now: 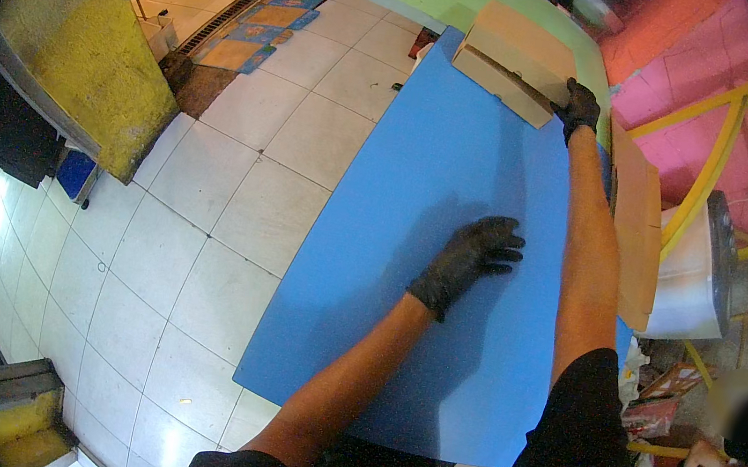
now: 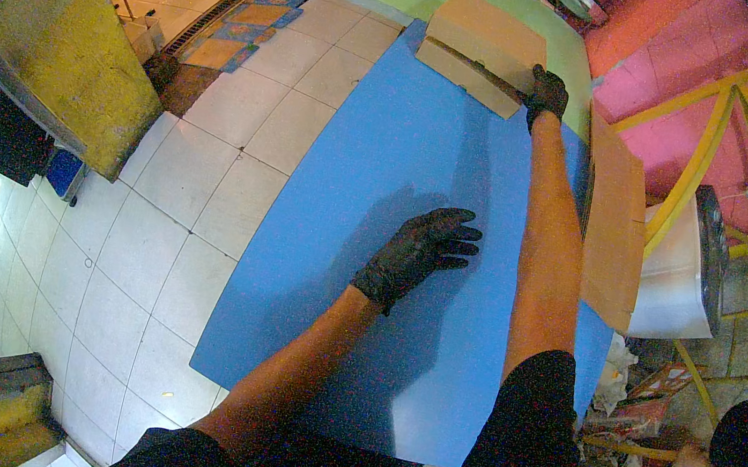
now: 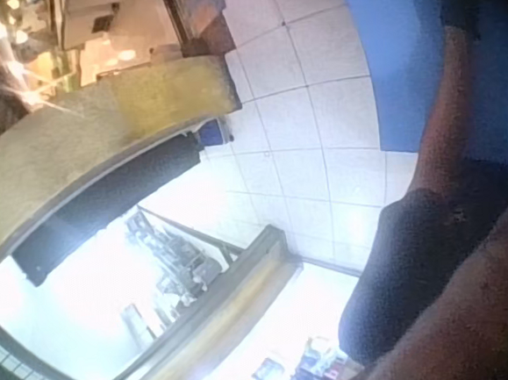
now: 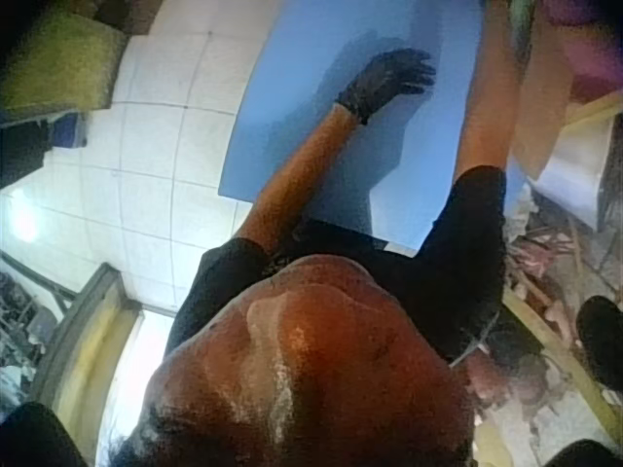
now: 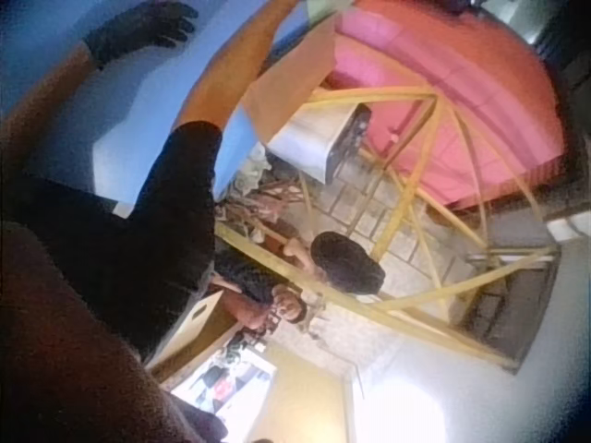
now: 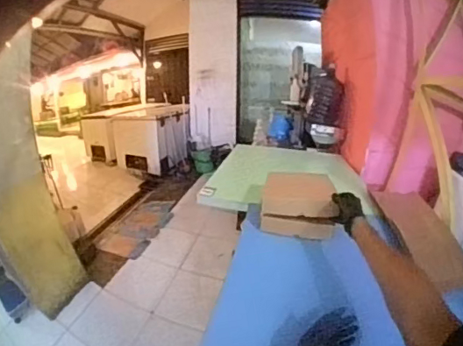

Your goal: The person assembles flat-packed cardboard boxes on a blue work surface. They fold the flaps and tuck the tabs to form the box structure, handling each unit individually. The person stacks the completed boxes on the table.

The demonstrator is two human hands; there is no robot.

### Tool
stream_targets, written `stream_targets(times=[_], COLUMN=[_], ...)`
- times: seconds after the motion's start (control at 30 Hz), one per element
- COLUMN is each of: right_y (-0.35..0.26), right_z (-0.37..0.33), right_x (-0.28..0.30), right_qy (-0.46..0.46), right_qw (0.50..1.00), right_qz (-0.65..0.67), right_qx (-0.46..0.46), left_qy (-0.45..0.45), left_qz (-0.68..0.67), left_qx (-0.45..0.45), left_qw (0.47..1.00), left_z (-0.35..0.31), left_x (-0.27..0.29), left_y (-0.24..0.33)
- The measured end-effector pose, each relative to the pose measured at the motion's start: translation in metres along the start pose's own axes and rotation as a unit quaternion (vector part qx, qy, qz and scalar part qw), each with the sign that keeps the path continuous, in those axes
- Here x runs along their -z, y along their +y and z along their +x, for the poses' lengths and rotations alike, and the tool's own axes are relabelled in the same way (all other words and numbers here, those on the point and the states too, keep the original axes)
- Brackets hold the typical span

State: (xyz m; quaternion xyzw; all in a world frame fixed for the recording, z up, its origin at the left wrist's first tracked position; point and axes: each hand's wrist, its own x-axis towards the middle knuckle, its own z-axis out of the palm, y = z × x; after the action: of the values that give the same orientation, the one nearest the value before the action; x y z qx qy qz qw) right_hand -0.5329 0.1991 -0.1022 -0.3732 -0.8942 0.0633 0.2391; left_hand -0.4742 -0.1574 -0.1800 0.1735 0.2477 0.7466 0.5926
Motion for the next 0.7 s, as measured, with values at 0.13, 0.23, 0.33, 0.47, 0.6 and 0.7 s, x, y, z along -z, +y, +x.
stream_targets(times=[0.13, 0.23, 0.33, 0.47, 0.6, 0.7], right_y=[0.038, 0.030, 0.002, -0.014, 0.005, 0.016], right_z=[-0.002, -0.001, -0.010, -0.030, -0.059, -0.108], right_x=[-0.015, -0.027, -0.024, -0.016, 0.000, 0.021], right_qy=[0.092, 0.101, 0.100, 0.175, 0.205, 0.207], right_qw=[0.949, 0.981, 0.970, 0.970, 0.971, 0.978], right_qz=[-0.284, 0.143, 0.154, 0.085, 0.075, -0.021], right_qx=[0.104, -0.080, -0.162, -0.145, -0.095, -0.025], left_qy=[-0.013, -0.016, -0.003, 0.001, -0.044, -0.037], left_qz=[-0.012, -0.013, -0.011, 0.001, -0.018, 0.018], left_qx=[0.010, 0.006, 0.002, -0.003, -0.006, -0.012], left_qw=[1.000, 1.000, 1.000, 1.000, 0.999, 0.999], left_z=[0.000, -0.001, -0.004, -0.004, 0.000, 0.002], left_x=[-0.008, -0.006, -0.001, -0.001, 0.000, 0.005], left_y=[-0.003, -0.002, 0.003, 0.002, -0.005, -0.006])
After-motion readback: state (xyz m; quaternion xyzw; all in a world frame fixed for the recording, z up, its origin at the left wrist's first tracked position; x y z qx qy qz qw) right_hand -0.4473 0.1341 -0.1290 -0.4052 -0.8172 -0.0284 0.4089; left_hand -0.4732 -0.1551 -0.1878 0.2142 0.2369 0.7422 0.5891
